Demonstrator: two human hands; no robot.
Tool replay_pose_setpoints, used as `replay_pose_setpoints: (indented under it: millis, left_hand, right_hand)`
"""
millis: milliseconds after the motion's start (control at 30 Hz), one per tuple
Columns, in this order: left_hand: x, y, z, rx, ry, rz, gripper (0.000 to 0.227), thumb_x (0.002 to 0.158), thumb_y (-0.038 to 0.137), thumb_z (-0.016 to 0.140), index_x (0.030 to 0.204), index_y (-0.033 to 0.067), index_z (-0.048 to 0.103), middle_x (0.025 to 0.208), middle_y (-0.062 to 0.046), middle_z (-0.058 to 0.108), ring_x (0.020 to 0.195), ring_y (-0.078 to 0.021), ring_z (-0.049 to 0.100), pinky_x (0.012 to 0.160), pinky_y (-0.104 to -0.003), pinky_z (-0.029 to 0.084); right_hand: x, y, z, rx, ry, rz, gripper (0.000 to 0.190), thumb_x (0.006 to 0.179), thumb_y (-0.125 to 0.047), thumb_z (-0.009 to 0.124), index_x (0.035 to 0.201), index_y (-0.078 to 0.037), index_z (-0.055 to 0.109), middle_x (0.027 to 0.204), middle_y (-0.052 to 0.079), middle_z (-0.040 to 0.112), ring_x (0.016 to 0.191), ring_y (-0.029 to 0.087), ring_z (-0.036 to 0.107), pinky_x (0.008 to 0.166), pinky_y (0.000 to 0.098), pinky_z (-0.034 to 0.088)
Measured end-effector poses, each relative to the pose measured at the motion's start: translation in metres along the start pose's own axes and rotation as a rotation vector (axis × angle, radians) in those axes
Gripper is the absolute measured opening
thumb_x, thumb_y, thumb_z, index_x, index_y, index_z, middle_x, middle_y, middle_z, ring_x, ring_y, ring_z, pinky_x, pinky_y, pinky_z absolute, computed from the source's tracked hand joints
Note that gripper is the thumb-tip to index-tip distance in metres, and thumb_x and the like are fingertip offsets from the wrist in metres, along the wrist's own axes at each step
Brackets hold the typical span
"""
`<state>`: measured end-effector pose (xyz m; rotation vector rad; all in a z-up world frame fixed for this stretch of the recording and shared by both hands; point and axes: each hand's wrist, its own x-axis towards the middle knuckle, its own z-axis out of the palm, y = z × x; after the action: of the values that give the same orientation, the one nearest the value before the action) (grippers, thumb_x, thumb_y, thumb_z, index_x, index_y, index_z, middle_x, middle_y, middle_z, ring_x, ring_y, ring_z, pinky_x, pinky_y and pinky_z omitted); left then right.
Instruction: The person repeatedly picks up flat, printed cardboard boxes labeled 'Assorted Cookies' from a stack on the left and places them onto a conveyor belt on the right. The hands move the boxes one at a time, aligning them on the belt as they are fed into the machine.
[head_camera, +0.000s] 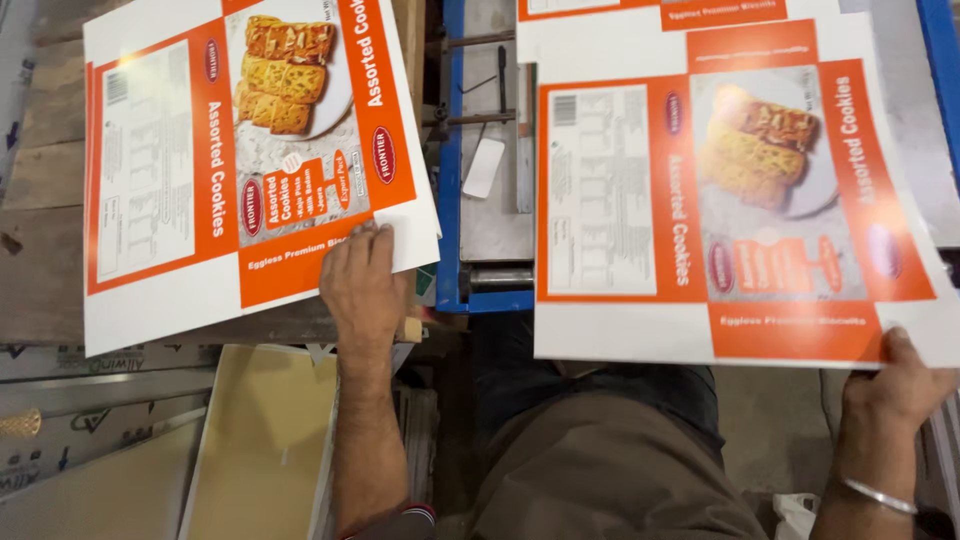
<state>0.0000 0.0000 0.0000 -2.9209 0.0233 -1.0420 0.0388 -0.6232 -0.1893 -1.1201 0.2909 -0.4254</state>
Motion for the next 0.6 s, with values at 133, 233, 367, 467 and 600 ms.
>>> replay_pose_setpoints:
  millis: [133,233,367,467,600]
  left_hand:
    - [0.005,0.001,-0.005,-0.016,0.020,-0.002,0.029,0.083,0.000,0.074,0.112,0.0044,0.073,0.107,-0.010,0.072,0.105,-0.0283,0.070,0.091,-0.043,0.055]
    - [0.008,0.001,-0.008,-0.021,-0.011,-0.023,0.034,0.077,-0.003,0.071,0.110,0.0046,0.074,0.106,-0.010,0.072,0.103,-0.0291,0.070,0.088,-0.043,0.055]
    - [0.010,0.002,-0.009,-0.015,-0.011,-0.040,0.032,0.078,-0.003,0.071,0.109,0.0063,0.074,0.106,-0.009,0.073,0.102,-0.0292,0.071,0.088,-0.043,0.055]
    - [0.010,0.004,-0.009,-0.038,-0.007,-0.066,0.027,0.081,0.001,0.074,0.108,0.0063,0.074,0.106,-0.010,0.073,0.101,-0.0293,0.070,0.088,-0.044,0.055]
    - [0.008,0.006,-0.006,-0.030,0.012,-0.080,0.025,0.083,0.004,0.074,0.108,0.0060,0.073,0.108,-0.009,0.073,0.104,-0.0280,0.071,0.091,-0.043,0.055]
  right_hand:
    - [-0.026,-0.004,-0.008,-0.092,0.037,-0.035,0.051,0.104,0.019,0.046,0.154,0.008,0.049,0.153,0.022,0.061,0.140,0.033,0.067,0.120,0.0432,0.059]
    - [-0.021,-0.003,0.004,-0.098,0.013,-0.086,0.048,0.104,0.019,0.047,0.151,0.010,0.050,0.151,0.021,0.062,0.139,0.032,0.067,0.120,0.0410,0.058]
    - [0.009,0.002,0.043,-0.048,0.005,-0.119,0.044,0.105,0.015,0.054,0.148,0.008,0.051,0.146,0.020,0.062,0.132,0.030,0.067,0.115,0.0403,0.058]
    - [0.041,0.009,0.067,-0.044,-0.004,-0.147,0.040,0.108,0.010,0.057,0.147,0.009,0.052,0.145,0.020,0.063,0.132,0.031,0.068,0.117,0.0402,0.058]
    - [0.078,0.036,0.094,0.104,0.141,-0.077,0.040,0.106,0.004,0.061,0.137,0.001,0.036,0.138,0.019,0.059,0.127,0.031,0.068,0.112,0.0425,0.063]
